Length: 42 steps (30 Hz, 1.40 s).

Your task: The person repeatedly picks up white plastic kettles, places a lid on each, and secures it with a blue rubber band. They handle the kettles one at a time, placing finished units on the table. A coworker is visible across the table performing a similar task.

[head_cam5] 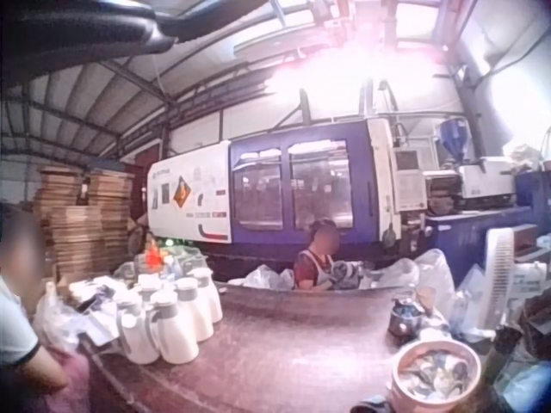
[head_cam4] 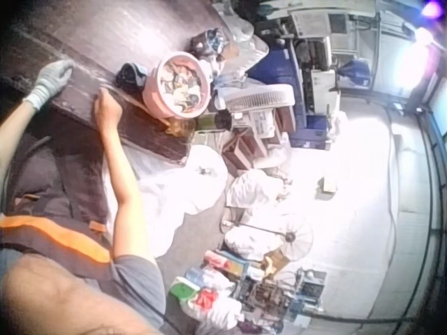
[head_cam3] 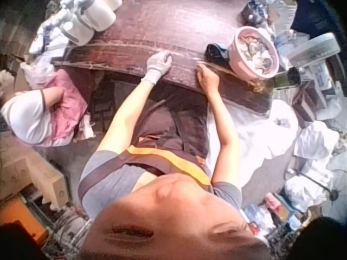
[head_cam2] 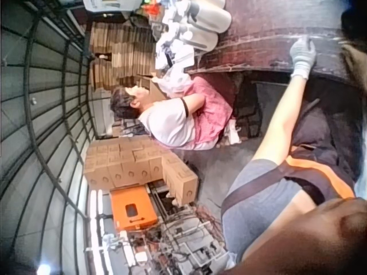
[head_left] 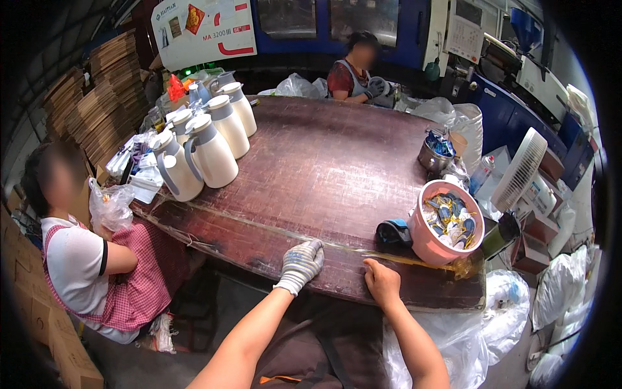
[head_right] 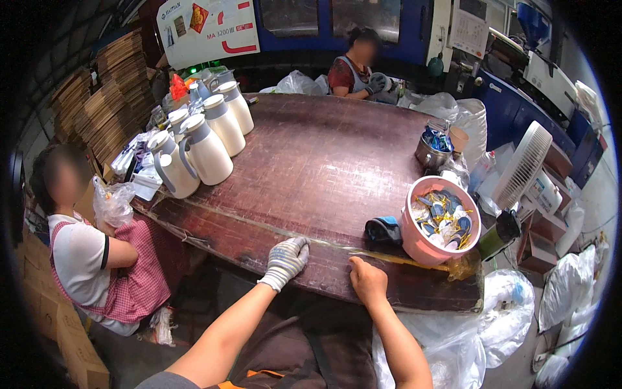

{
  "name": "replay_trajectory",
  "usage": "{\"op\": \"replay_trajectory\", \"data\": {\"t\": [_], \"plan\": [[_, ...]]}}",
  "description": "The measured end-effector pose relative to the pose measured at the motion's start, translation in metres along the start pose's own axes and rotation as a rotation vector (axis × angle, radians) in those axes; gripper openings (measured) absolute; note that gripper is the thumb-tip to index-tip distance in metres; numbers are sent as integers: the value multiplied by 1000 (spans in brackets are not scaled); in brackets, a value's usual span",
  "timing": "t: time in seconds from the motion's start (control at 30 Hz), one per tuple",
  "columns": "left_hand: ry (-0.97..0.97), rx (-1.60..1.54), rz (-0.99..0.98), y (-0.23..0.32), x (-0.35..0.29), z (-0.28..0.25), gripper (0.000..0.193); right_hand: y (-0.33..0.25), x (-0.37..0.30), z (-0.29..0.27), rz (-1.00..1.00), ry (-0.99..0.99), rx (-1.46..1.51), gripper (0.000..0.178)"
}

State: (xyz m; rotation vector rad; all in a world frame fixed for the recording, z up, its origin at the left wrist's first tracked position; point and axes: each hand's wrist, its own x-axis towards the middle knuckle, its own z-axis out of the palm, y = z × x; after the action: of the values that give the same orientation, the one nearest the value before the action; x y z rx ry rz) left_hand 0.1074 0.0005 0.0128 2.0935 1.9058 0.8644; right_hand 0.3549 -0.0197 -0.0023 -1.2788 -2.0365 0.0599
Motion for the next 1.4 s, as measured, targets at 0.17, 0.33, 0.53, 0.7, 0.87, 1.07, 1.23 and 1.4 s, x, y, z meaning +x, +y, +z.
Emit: {"op": "replay_trajectory", "data": {"t": [0.17, 0.33, 0.53, 0.7, 0.87, 1.07, 1.23, 1.4], "plan": [[-5, 3, -5, 3, -1, -2, 19, 0, 1, 0, -37, 1, -21, 17], [24, -2, 25, 1, -1, 0, 19, 0, 1, 0, -48, 29, -13, 16], [10, 7, 15, 1, -1, 0, 19, 0, 1, 1, -34, 20, -12, 15], [9, 5, 18, 2, 0, -2, 20, 2, 1, 2, -23, 3, -15, 14], [21, -3, 29, 0, 0, 1, 20, 1, 1, 1, -19, -9, -3, 15], [6, -5, 18, 1, -1, -1, 19, 1, 0, 0, -19, -28, 4, 15], [29, -28, 25, 2, -2, -2, 18, 0, 0, 0, -23, -9, -9, 14], [6, -26, 24, 0, -2, -1, 18, 0, 1, 0, -36, -15, -34, 13]]}}
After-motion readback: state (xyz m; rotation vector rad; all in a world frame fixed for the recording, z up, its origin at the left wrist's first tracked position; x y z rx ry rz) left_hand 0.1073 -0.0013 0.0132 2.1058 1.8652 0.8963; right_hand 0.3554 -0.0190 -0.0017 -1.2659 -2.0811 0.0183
